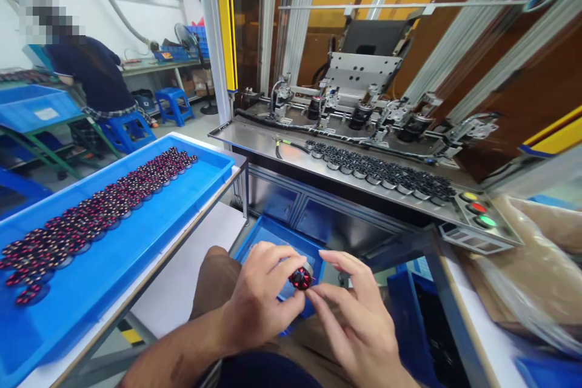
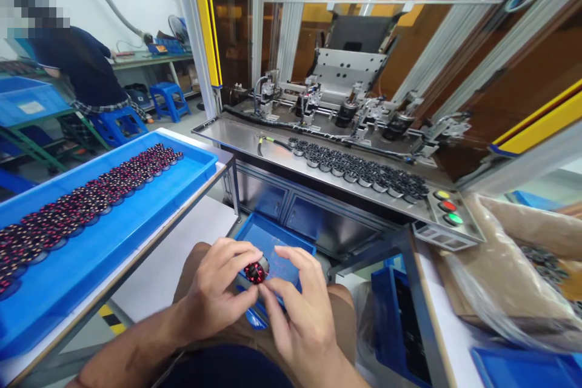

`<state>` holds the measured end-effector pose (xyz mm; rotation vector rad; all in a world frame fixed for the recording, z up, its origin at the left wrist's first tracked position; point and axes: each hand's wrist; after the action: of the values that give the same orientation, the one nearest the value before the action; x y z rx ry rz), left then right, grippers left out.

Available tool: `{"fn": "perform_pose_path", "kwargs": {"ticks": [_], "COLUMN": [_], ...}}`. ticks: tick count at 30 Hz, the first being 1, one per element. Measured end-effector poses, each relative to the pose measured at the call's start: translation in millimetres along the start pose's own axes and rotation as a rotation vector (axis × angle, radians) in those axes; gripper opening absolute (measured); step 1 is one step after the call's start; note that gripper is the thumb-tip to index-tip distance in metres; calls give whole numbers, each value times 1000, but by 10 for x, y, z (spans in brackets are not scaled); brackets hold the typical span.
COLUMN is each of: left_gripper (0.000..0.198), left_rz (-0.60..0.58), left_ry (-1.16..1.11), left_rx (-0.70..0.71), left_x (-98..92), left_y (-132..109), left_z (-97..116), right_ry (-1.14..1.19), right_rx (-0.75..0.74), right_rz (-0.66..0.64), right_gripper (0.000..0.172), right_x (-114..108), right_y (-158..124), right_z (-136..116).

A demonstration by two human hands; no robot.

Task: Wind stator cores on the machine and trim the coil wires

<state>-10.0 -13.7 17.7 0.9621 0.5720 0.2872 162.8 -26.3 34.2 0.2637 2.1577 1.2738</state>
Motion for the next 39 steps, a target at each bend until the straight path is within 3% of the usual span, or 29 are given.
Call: {"fn": "perform_pose_path", "kwargs": {"ticks": [7, 12, 17, 22, 26, 29, 32, 34, 37, 39], "left_gripper": [40, 39, 40, 36, 39, 36, 33, 33, 34, 35], "left_rz": [-65, -62, -91, -63, -41, -63, -64, -51, -25, -18], "left_ry": [-83, -250, -398, -350, -339, -433, -547, -593, -602, -621], "left_rx": [-8, -54, -118, -97, -100, -258, -498, -612, -671, -694], "left_x": [-23, -66, -114, -93, -74, -82, -86, -73, -38, -17], "left_y": [-51, -41, -8, -18, -19, -20, -38, -50, -55, -53], "left_z": [-22, -20, -24, -11, 4, -14, -47, -55, -31, -1], "right_ry": [102, 186, 249, 178, 200, 239, 253, 287, 314, 302], "right_rx": [71, 185, 314, 285, 286, 414, 469, 433, 329, 303], "right_rz": [-55, -140, -252, -171, -261, -267, -175, -140, -112, -69], "right_gripper": [13, 11, 18, 14, 14, 22, 16, 7, 19, 11], "right_x": [-77, -122, -155, -192, -183, -217, -253, -239, -154, -79], "right_y": [165, 314, 288, 225, 240, 227, 149, 77, -7, -26], "right_z": [-29, 117, 238, 88, 1, 117, 262, 283, 183, 88]}}
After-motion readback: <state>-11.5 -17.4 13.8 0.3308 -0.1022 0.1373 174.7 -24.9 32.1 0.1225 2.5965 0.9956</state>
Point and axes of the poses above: each hand's wrist, its own y-axis towards the middle knuckle, its own x-axis out of the palm, z = x × y, and after that the axes turned 15 degrees about z, right-handed
